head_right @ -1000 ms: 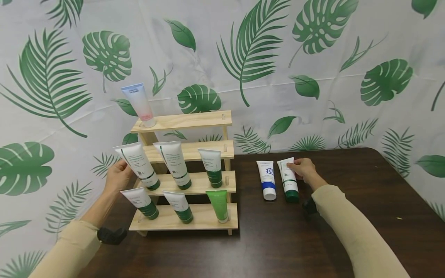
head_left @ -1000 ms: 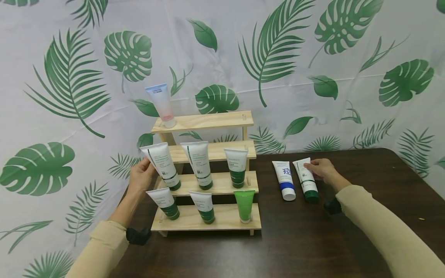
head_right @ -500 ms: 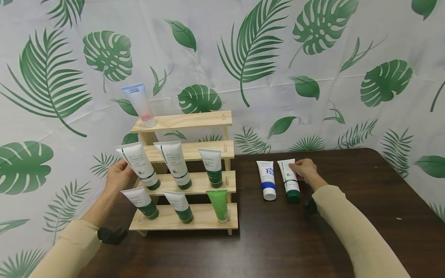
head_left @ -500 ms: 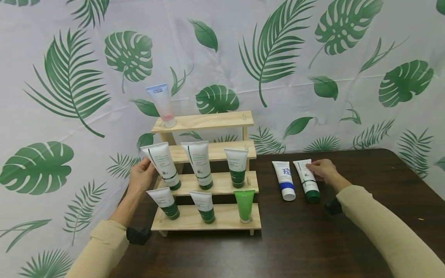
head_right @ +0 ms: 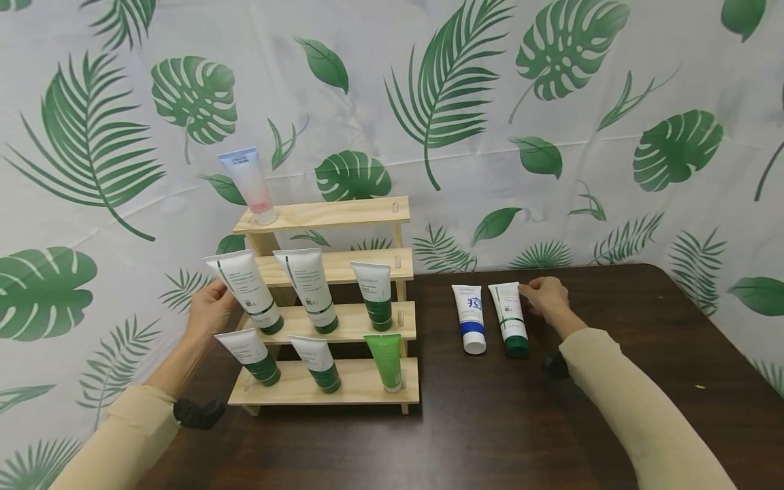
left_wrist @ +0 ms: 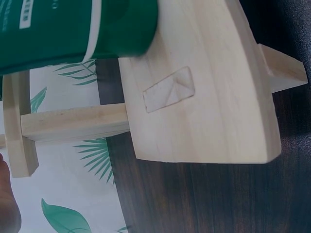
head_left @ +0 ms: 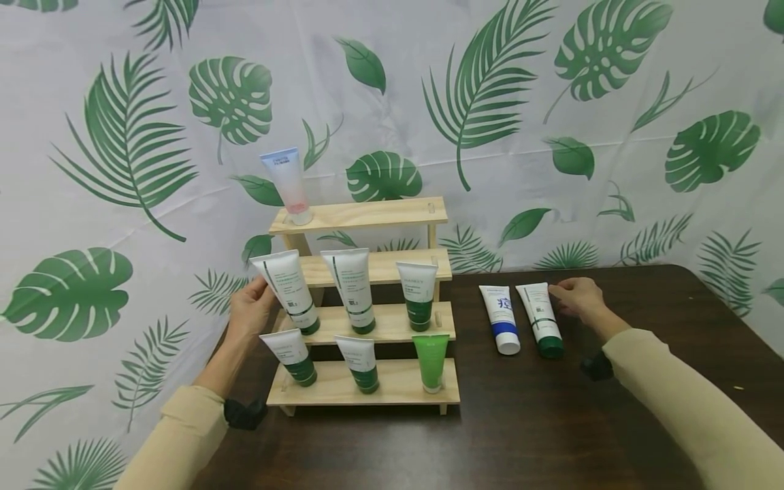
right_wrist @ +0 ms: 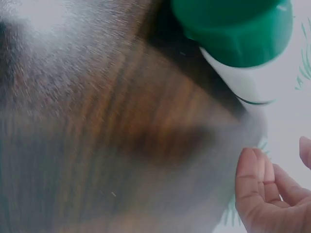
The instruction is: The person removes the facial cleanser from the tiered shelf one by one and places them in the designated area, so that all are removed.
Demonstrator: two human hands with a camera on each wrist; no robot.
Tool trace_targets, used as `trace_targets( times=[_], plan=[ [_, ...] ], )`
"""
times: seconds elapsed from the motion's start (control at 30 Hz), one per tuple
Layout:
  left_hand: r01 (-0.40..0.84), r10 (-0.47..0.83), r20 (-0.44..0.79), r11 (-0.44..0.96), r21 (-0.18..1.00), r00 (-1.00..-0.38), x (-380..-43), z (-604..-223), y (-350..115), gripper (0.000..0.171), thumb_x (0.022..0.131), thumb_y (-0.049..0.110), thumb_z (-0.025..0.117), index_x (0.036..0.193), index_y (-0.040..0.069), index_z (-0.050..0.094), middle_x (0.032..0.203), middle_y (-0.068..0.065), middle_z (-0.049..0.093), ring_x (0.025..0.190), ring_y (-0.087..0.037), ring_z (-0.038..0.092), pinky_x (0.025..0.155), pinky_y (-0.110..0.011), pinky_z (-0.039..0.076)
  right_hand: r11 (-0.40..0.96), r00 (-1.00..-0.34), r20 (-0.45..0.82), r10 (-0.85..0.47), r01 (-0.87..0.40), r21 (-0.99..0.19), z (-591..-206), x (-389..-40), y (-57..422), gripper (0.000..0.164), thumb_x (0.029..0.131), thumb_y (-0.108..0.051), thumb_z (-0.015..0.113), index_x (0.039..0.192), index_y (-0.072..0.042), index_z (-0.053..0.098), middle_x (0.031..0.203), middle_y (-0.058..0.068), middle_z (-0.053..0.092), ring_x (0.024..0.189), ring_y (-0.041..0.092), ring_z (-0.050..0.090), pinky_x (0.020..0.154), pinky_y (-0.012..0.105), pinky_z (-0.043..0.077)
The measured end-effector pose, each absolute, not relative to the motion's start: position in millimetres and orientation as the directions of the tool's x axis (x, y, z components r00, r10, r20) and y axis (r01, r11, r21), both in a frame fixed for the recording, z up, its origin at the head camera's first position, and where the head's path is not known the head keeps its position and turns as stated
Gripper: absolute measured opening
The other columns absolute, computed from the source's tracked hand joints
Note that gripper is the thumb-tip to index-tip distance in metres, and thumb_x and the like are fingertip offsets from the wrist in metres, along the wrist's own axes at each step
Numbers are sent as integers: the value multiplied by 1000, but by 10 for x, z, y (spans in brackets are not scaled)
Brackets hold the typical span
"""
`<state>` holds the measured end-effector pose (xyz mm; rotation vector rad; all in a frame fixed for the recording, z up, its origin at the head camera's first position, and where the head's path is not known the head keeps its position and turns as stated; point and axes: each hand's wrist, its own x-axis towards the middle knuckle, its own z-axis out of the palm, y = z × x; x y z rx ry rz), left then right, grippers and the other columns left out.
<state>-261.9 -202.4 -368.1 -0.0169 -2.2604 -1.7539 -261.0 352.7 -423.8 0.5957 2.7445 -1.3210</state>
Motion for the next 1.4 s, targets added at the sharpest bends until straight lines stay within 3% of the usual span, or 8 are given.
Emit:
trace_targets(
  times=[0.2, 0.33, 0.43, 0.57, 0.77, 1.07, 1.23, 1.4],
  plan=[
    [152, -165, 207, 294, 944, -964, -2621, -3661, -2027, 39, 94, 20, 58, 130, 4, 56, 118, -5, 62, 87, 11, 56, 79, -8, 46, 562, -943, -61, 326, 245, -790, -4009, -2572, 3535, 52, 98, -26, 47, 129, 15, 44, 118, 34, 54, 78, 18, 65, 73, 34, 57],
    [157, -163, 209, 282, 946, -964, -2627, -3665, -2032, 39, 94, 20, 58, 130, 4, 56, 112, 3, 63, 87, 10, 57, 79, -9, 46, 546, -938, 30, 345, 174, -820, -3791, -2567, 3468, 48, 99, -25, 45, 128, 13, 46, 112, 28, 56, 69, 1, 57, 66, 21, 56],
    [171, -163, 219, 263, 949, -962, -2627, -3671, -2038, 39, 94, 19, 58, 129, 3, 56, 101, 15, 63, 87, 10, 57, 79, -9, 47, 533, -926, 92, 366, 128, -837, -3616, -2570, 3386, 47, 99, -27, 44, 128, 10, 48, 109, 19, 55, 68, -3, 53, 63, 14, 52],
    [183, -158, 228, 257, 949, -961, -2630, -3675, -2046, 39, 94, 17, 58, 130, 2, 55, 100, 16, 63, 87, 10, 57, 79, -9, 47, 521, -911, 186, 368, 36, -853, -3381, -2564, 3251, 47, 98, -31, 45, 127, 6, 50, 102, 8, 56, 72, -2, 54, 64, 12, 51],
    [181, -150, 227, 271, 945, -962, -2640, -3678, -2047, 40, 94, 16, 57, 131, 1, 53, 125, -16, 58, 88, 11, 56, 80, -8, 46, 491, -886, 332, 323, -142, -859, -3032, -2537, 2962, 45, 96, -32, 50, 123, 4, 54, 87, -11, 55, 74, -2, 57, 67, 9, 50],
    [172, -163, 222, 274, 946, -961, -2649, -3689, -2039, 40, 94, 16, 57, 131, 2, 53, 126, -19, 56, 88, 10, 55, 80, -9, 46, 406, -884, 410, 226, -297, -864, -2586, -2540, 2435, 36, 95, -24, 55, 119, 3, 57, 86, -5, 58, 74, 4, 58, 66, 10, 51],
    [181, -164, 229, 264, 947, -959, -2647, -3689, -2036, 39, 94, 15, 57, 131, 1, 54, 120, -11, 61, 86, 10, 57, 79, -9, 47, 376, -889, 419, 184, -330, -866, -2350, -2572, 2129, 33, 94, -23, 56, 119, 0, 58, 88, -1, 57, 77, 7, 58, 69, 12, 52],
    [190, -154, 232, 249, 950, -960, -2644, -3693, -2026, 40, 94, 14, 57, 131, -1, 53, 125, -19, 57, 85, 11, 57, 79, -10, 47, 337, -888, 445, 115, -386, -858, -2139, -2605, 1812, 32, 94, -20, 57, 119, 0, 59, 89, 1, 58, 78, 12, 58, 69, 15, 52]
  ],
)
